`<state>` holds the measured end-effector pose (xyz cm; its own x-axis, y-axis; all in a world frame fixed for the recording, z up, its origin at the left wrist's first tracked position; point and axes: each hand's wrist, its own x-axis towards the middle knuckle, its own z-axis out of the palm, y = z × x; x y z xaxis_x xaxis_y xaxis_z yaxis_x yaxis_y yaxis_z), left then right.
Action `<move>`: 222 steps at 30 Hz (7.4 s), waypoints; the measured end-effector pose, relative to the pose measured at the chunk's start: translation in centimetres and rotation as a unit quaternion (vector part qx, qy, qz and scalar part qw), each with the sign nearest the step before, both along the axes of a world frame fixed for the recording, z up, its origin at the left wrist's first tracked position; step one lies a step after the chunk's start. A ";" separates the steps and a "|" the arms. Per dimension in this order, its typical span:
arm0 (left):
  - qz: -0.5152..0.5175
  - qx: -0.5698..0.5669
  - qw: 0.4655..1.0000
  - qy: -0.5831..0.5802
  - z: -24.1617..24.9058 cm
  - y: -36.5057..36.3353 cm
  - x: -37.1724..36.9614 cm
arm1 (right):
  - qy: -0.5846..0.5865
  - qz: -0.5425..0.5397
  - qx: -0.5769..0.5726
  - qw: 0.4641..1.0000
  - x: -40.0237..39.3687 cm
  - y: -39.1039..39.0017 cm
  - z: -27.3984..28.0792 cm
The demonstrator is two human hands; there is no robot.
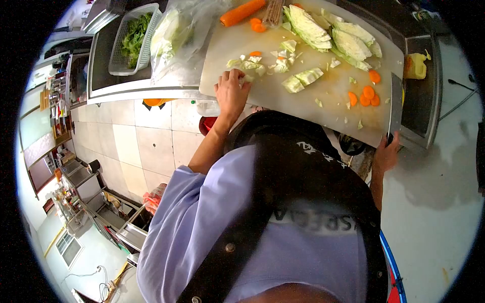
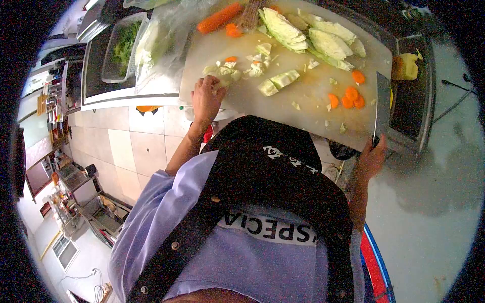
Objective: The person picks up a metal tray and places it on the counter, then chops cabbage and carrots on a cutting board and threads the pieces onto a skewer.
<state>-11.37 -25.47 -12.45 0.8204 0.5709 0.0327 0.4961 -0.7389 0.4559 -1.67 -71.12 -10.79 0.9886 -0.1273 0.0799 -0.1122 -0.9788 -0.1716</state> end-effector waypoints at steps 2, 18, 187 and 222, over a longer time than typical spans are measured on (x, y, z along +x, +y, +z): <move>-0.020 0.008 1.000 0.004 0.2 0.1 -0.1 | -0.040 0.059 -0.015 0.997 0.4 -1.6 -2.8; -0.105 -0.115 0.981 -0.120 1.1 1.5 9.9 | -0.047 0.142 -0.080 0.985 1.5 -1.3 -5.1; -0.377 0.034 0.924 0.054 -0.4 -26.0 18.4 | 0.135 0.101 0.121 0.978 3.9 -2.1 0.2; -0.394 0.074 0.916 0.021 -2.8 -21.4 15.2 | 0.118 0.071 0.073 0.988 3.6 -1.6 1.0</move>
